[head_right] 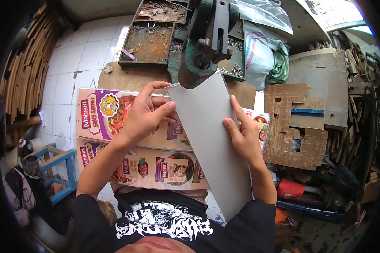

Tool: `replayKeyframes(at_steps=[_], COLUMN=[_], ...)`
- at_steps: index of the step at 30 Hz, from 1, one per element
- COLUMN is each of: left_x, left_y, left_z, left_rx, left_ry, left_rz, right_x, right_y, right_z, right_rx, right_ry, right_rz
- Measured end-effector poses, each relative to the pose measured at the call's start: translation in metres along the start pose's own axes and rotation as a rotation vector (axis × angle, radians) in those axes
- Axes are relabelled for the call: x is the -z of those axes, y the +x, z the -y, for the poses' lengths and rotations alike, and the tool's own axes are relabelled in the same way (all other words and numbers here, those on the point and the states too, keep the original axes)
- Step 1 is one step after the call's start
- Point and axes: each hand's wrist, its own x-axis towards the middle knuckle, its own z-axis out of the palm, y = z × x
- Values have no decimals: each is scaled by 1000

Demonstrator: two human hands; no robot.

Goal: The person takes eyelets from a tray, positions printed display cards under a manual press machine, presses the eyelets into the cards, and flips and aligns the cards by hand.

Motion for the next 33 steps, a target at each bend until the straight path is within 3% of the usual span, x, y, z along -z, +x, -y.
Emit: replayKeyframes(at_steps=[10,13,18,33], left_x=[1,1,1,1], left_y=[1,1,2,2], left_z=[0,0,1,1], left_rx=[19,23,13,-15], left_ry=[-12,-10,3,-36], left_rz=[-2,-3,-6,-18], right_x=[2,-1,1,1], right_y=[0,1,1,4], right_z=[-3,-1,6,3], right_rx=[-66,-8,-153,-87], right_ry=[-89,21,110,55], right_rz=[41,22,76,58])
